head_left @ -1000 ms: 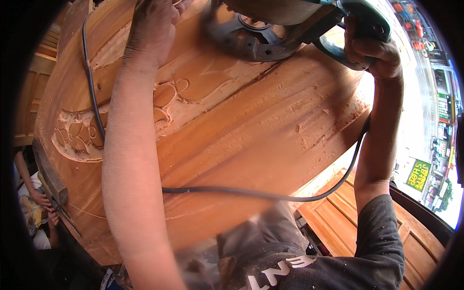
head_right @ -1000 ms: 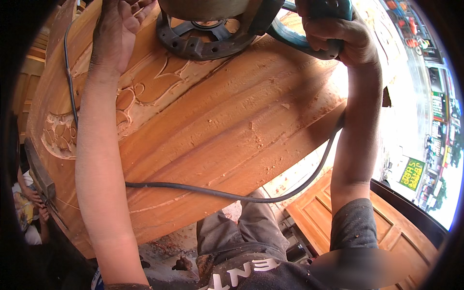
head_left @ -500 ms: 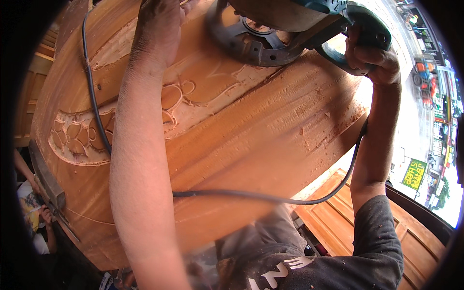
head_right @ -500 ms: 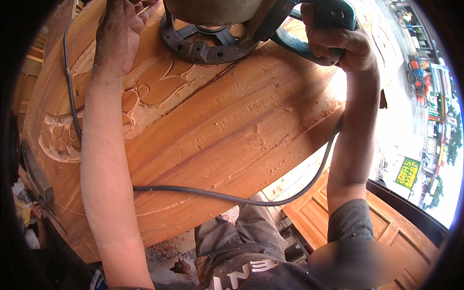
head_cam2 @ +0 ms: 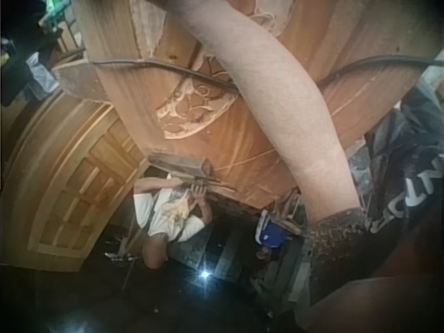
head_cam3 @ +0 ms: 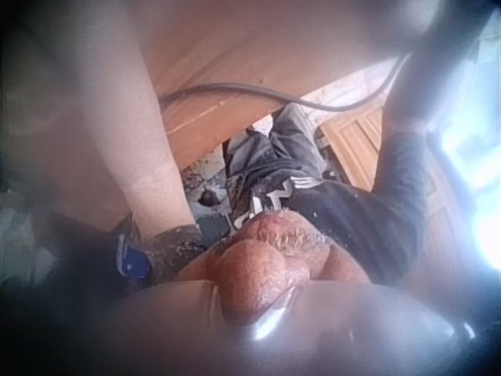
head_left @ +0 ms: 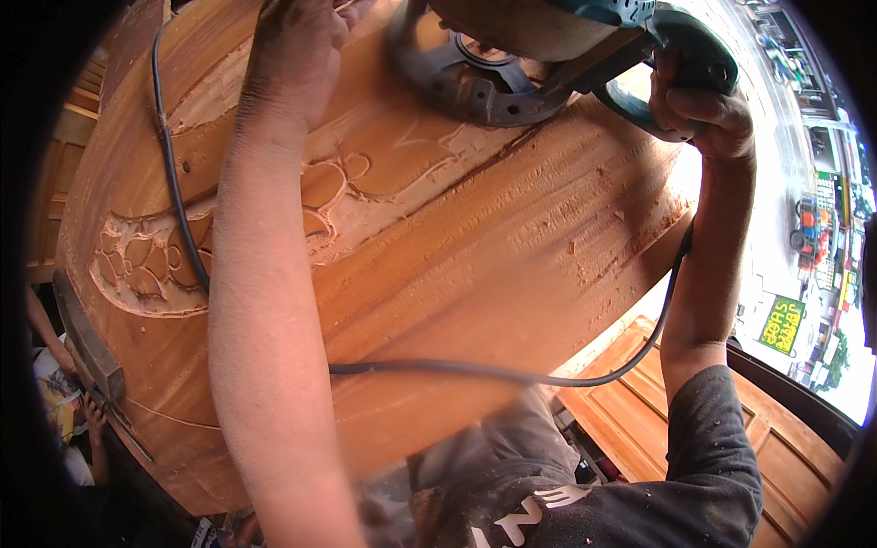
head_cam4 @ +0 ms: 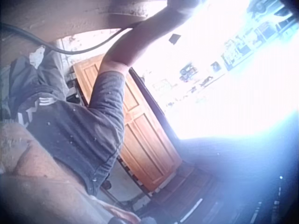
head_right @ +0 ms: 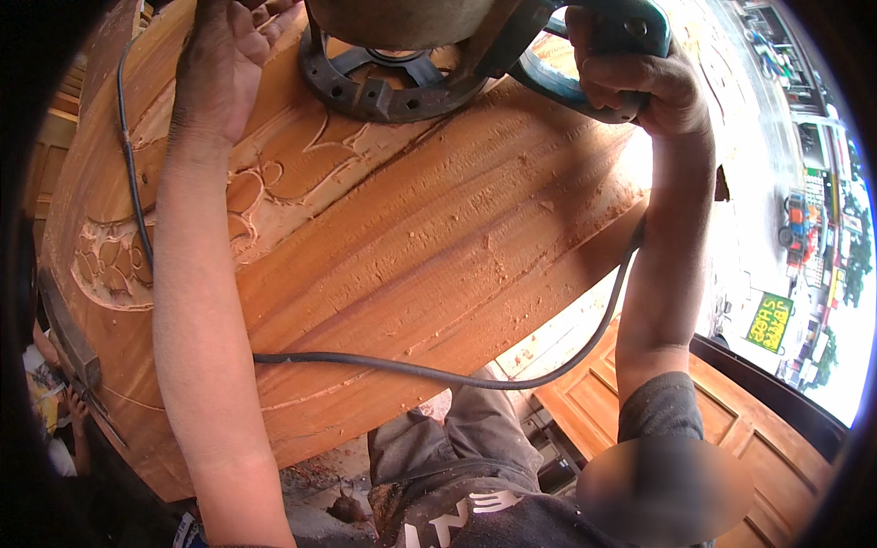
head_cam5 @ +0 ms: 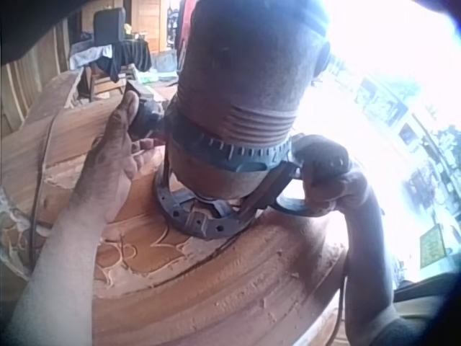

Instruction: The person carves decorative floral patterns into a large wooden surface using a handheld power router.

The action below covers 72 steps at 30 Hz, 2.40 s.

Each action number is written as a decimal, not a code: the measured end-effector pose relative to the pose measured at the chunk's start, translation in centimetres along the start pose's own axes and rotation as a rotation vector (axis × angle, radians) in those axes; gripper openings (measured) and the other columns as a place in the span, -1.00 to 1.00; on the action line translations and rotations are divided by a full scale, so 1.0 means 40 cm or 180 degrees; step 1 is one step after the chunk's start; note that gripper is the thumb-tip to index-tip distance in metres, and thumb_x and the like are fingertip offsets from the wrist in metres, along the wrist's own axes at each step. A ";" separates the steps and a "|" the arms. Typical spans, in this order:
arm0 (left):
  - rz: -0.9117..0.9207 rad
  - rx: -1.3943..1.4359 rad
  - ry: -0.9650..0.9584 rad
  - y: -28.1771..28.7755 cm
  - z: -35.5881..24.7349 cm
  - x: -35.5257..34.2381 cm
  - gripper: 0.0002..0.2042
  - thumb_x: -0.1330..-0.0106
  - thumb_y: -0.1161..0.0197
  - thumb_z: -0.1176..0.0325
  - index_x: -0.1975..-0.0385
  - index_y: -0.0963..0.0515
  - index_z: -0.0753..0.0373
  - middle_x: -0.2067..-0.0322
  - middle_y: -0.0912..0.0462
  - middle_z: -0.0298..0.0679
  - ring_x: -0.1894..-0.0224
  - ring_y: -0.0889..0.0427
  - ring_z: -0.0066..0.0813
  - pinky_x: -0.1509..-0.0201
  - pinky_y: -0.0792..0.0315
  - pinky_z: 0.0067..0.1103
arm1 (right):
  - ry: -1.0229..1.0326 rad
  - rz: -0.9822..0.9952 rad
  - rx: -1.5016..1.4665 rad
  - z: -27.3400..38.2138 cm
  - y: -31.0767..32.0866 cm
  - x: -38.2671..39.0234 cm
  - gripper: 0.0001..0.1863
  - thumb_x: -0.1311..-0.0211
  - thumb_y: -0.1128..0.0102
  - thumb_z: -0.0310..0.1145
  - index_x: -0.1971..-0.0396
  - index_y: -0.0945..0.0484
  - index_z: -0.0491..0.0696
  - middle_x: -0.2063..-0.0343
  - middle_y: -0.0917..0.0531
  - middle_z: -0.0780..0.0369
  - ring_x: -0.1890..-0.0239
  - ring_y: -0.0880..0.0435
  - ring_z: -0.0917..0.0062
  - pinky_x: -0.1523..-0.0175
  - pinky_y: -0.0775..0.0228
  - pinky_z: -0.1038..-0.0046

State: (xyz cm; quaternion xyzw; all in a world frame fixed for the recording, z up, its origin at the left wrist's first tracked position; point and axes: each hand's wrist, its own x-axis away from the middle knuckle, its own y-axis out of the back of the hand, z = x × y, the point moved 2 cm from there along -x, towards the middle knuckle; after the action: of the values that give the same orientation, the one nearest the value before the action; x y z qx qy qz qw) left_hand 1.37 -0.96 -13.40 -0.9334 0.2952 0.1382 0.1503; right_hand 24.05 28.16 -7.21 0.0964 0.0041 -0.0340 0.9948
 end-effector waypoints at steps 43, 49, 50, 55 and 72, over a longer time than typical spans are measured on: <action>-0.0282 0.0642 0.0123 -0.038 -0.045 0.020 -0.22 -0.44 -0.13 -0.30 -0.51 -0.22 0.07 -0.40 -0.32 -0.36 -0.32 -0.40 -0.35 -0.47 -0.17 -0.14 | 0.0127 0.0114 0.0034 0.012 -0.030 -0.010 -0.62 0.00 -0.36 -0.38 0.15 -0.52 -0.18 0.66 -0.50 0.25 0.68 -0.44 0.59 0.50 -0.27 0.52; 0.0368 0.1087 -0.0004 -0.012 -0.054 0.033 -0.29 -0.46 -0.14 -0.26 -0.47 -0.30 0.03 -0.35 -0.37 -0.39 -0.29 -0.42 -0.38 -0.46 -0.19 -0.17 | 0.0113 0.0046 0.0193 0.010 -0.027 -0.009 -0.62 0.01 -0.34 -0.35 0.17 -0.53 -0.18 0.67 -0.51 0.25 0.66 -0.46 0.58 0.48 -0.27 0.52; 0.0744 0.1195 -0.0184 0.025 -0.029 0.025 -0.29 -0.46 -0.13 -0.27 -0.47 -0.30 0.04 -0.35 -0.37 -0.39 -0.28 -0.43 -0.38 -0.46 -0.19 -0.18 | 0.0116 0.0063 0.0213 0.012 -0.029 -0.010 -0.62 0.01 -0.34 -0.34 0.17 -0.54 -0.18 0.67 -0.51 0.25 0.66 -0.46 0.58 0.48 -0.27 0.52; -0.0604 0.0443 -0.0025 -0.070 -0.062 0.053 -0.24 -0.45 -0.13 -0.30 -0.49 -0.27 0.07 -0.32 -0.40 -0.39 -0.24 -0.45 -0.40 -0.42 -0.24 -0.23 | 0.0091 0.0118 0.0180 0.005 -0.024 -0.009 -0.61 0.01 -0.34 -0.35 0.16 -0.54 -0.18 0.66 -0.52 0.24 0.67 -0.46 0.58 0.49 -0.27 0.52; -0.0449 0.0738 0.0281 -0.049 -0.064 0.042 -0.24 -0.49 -0.09 -0.27 -0.53 -0.19 0.06 -0.28 -0.43 -0.38 -0.17 -0.46 -0.43 -0.35 -0.29 -0.31 | 0.0090 0.0066 0.0031 0.002 -0.030 -0.006 -0.62 0.01 -0.35 -0.39 0.15 -0.53 -0.17 0.66 -0.49 0.27 0.69 -0.41 0.62 0.50 -0.25 0.53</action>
State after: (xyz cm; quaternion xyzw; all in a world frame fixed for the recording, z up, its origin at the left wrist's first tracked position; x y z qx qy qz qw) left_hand 4.27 -1.21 -11.24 -0.9333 0.2491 0.0511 0.2534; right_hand 23.73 26.98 -7.36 0.1018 0.0171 -0.0224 0.9944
